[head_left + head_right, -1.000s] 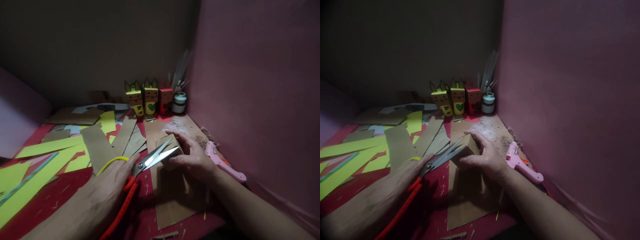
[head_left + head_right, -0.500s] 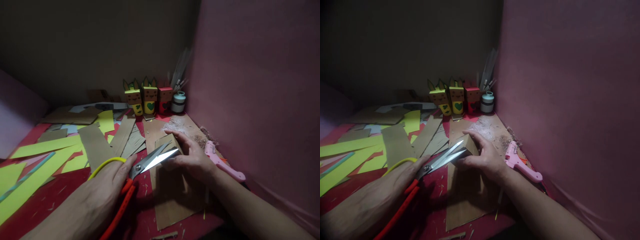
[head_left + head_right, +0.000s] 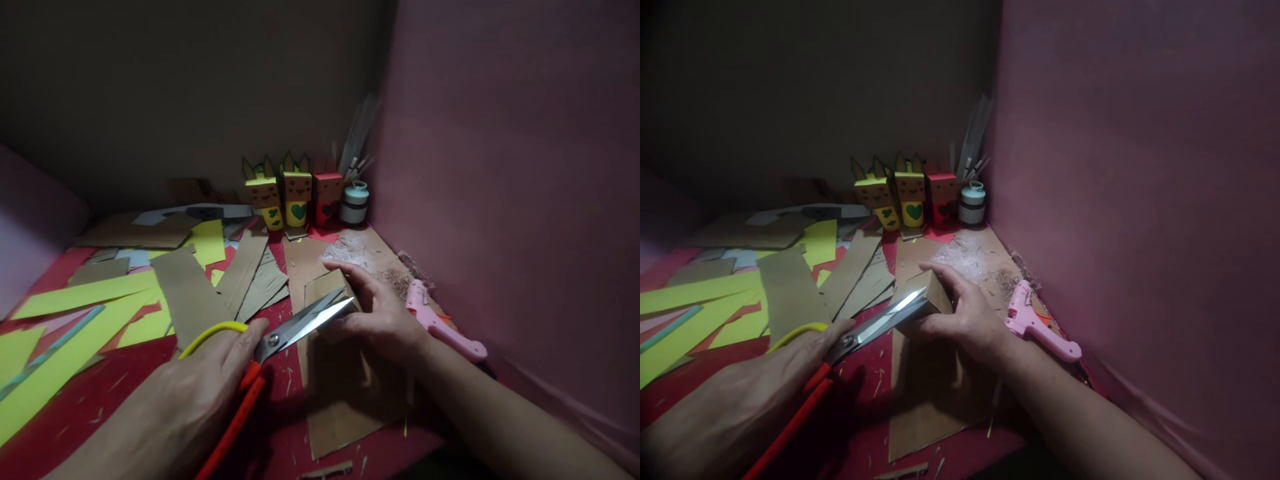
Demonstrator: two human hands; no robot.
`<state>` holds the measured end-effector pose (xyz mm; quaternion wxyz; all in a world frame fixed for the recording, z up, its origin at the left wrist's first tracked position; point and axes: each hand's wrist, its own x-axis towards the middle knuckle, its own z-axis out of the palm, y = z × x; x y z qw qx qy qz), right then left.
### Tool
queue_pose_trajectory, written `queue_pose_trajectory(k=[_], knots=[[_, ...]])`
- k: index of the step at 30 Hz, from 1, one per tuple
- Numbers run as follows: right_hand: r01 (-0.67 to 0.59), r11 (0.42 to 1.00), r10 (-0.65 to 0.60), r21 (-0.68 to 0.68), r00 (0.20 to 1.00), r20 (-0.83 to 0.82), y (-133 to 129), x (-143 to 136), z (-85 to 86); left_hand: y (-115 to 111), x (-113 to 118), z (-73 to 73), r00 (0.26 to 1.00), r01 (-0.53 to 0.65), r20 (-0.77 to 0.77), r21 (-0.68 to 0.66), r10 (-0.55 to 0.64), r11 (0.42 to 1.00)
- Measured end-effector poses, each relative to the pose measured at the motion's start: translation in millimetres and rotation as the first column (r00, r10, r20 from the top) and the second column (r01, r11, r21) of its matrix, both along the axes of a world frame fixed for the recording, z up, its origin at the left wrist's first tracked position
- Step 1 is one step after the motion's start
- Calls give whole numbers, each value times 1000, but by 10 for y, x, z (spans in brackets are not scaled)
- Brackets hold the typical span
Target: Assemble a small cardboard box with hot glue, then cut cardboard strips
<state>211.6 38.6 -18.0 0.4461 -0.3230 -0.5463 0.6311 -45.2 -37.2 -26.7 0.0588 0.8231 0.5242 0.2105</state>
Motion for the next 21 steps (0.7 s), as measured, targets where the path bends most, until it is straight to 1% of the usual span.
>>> queue_pose_trajectory(k=[2, 3, 6, 9, 12, 16, 18, 19, 20, 21], knots=[[2, 1000, -3, -4, 1000, -14, 1, 1, -4, -15, -14, -19, 989, 14, -147, 44, -7, 999], [6, 1000, -6, -4, 1000, -16, 2, 1, -7, -22, -20, -32, 983, 16, -181, 61, -5, 998], [8, 1000, -9, -7, 1000, -23, 7, -1, -10, -32, -35, -71, 982, 27, -190, 113, -5, 993], [-1, 1000, 0, -21, 999, -51, 5, -9, -5, -26, -46, -73, 975, 71, -219, 187, -29, 980], [-6, 999, 3, -37, 998, -70, -3, -13, 2, -7, -48, -26, 952, 138, -303, 277, -50, 951], [0, 1000, 0, -15, 1000, -26, 2, -4, 1, 35, -55, 47, 937, 192, -344, 346, -66, 918], [-3, 1000, 3, -7, 1000, -10, 12, -1, -8, 68, -73, 73, 951, 194, -295, 326, -95, 925], [-4, 1000, 4, -7, 1000, -17, 17, -1, -14, 88, -84, 83, 972, 157, -212, 284, -97, 946], [-3, 1000, 2, -7, 999, -33, 22, -3, -18, 110, -95, 91, 993, 97, -87, 220, -80, 971], [-1, 1000, 1, -7, 999, -51, 25, -5, -22, 132, -103, 97, 998, 31, 52, 140, -39, 990]])
